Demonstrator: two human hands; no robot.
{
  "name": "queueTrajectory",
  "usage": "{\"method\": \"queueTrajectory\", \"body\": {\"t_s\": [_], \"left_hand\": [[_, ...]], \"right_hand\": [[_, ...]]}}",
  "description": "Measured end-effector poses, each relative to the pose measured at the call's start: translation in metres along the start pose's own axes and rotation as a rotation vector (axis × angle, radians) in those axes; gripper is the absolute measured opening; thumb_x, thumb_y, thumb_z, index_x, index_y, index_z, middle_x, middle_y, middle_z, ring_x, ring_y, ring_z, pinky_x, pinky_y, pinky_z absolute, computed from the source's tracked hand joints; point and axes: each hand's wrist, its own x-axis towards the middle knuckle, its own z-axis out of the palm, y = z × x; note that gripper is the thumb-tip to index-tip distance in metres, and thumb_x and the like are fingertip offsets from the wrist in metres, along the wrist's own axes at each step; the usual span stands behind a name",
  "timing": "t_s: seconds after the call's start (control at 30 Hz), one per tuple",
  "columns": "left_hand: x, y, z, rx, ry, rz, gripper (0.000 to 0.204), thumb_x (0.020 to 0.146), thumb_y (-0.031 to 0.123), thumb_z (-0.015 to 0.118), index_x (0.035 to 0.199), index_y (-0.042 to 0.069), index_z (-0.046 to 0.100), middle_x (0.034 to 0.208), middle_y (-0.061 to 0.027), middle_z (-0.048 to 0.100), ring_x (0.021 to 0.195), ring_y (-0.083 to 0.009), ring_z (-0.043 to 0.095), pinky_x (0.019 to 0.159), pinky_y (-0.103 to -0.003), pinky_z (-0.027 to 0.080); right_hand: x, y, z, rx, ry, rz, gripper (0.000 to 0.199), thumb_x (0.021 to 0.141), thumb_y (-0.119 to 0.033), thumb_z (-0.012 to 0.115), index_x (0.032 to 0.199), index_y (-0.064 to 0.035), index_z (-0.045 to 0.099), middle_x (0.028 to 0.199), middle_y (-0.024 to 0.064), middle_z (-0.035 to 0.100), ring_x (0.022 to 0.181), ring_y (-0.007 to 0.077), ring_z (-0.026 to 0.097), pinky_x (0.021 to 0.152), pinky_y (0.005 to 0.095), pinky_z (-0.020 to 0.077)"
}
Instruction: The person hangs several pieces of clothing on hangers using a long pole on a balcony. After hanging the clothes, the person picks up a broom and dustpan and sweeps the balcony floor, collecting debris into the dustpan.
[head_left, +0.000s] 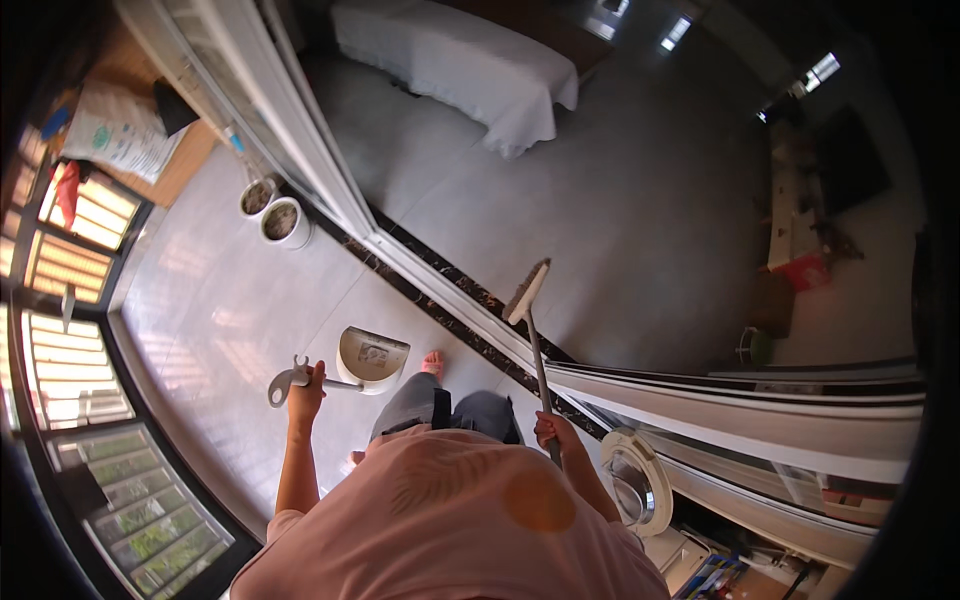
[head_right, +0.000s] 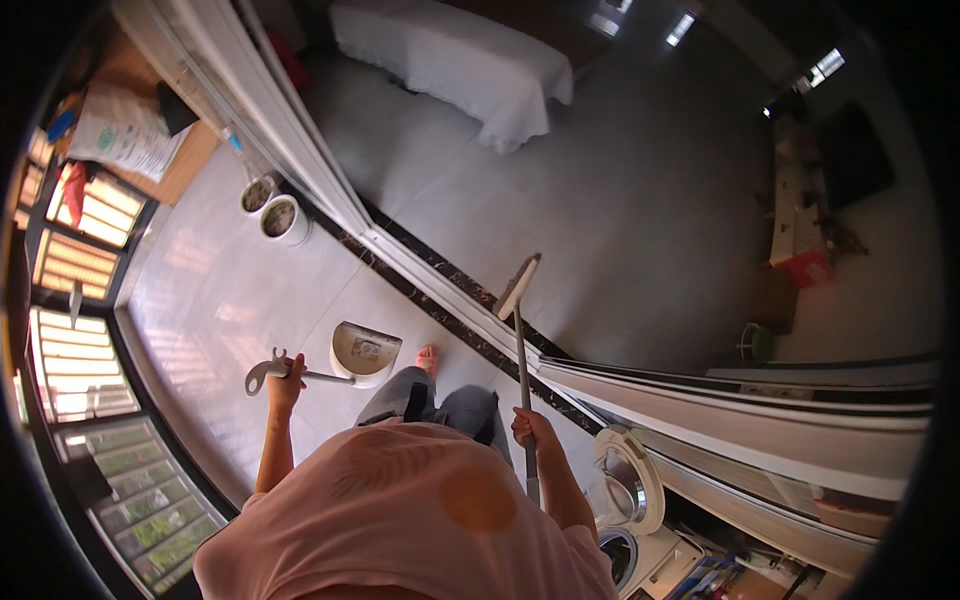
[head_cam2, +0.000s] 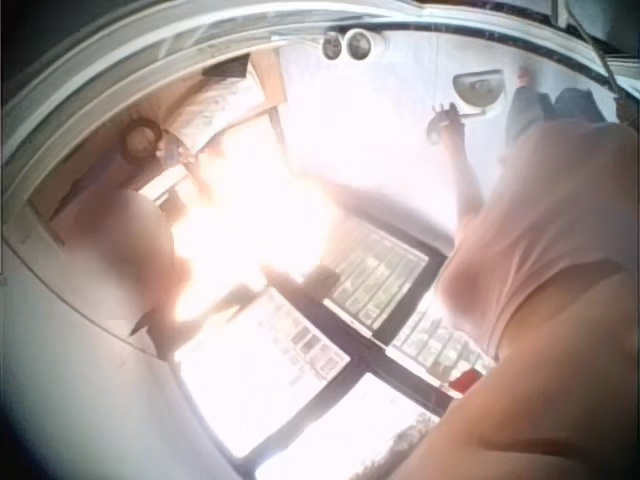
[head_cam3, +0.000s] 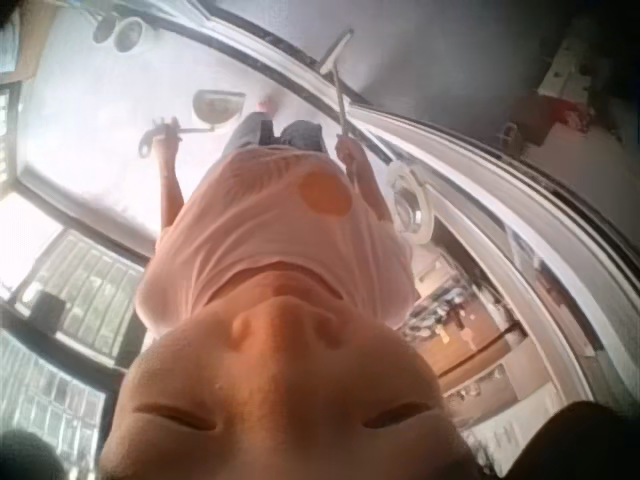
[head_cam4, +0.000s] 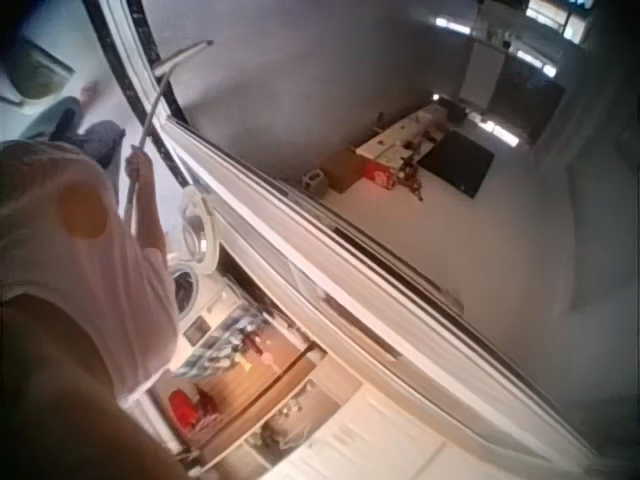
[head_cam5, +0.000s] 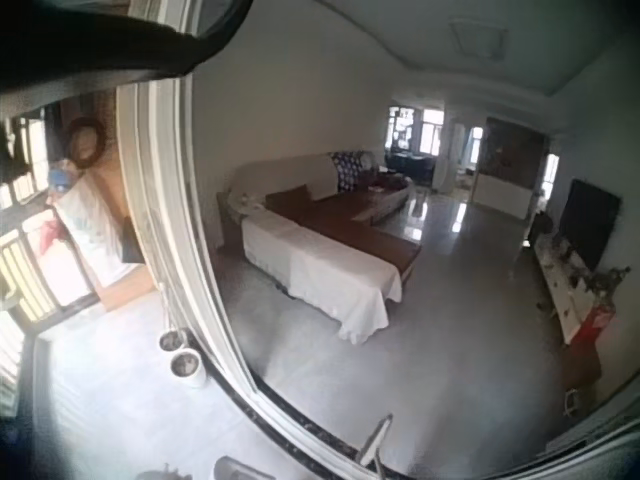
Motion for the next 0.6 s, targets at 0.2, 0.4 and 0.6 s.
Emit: {"method": "queueTrajectory", "body": {"t_s": [0.2,0.4,0.6], "left_hand": [[0.108,0.116,0.099,0.092,-0.170,0.093,0.035,0.081,0.032,0.058,0.062,0.003,0.050,0.047,-0.0020,0.046,0.039,-0.0098,0.044,0.039,-0.025,0.034],[0.218,0.194,0.214,0.057,-0.271,0.214,0.033,0.081,0.031,0.056,0.067,0.001,0.055,0.054,-0.0050,0.055,0.041,-0.0104,0.048,0.038,-0.024,0.037],[0.295,0.284,0.347,-0.002,-0.255,0.187,0.029,0.083,0.029,0.054,0.074,0.001,0.056,0.057,-0.0049,0.056,0.041,-0.0109,0.049,0.038,-0.024,0.039]], "right_hand": [[-0.005,-0.117,0.019,0.379,-0.032,-0.062,0.032,0.083,-0.010,0.049,0.053,-0.0111,0.037,0.043,-0.0040,0.034,0.036,0.0035,0.034,0.031,0.0144,0.0327],[0.016,-0.253,0.018,0.528,-0.084,-0.171,0.031,0.081,-0.014,0.051,0.055,-0.0114,0.035,0.045,-0.0008,0.037,0.037,0.0068,0.041,0.033,0.0205,0.0366],[0.008,-0.424,0.074,0.636,-0.003,-0.228,0.031,0.076,-0.005,0.051,0.051,-0.0110,0.034,0.043,-0.0013,0.036,0.037,0.0080,0.040,0.033,0.0198,0.0356]]}}
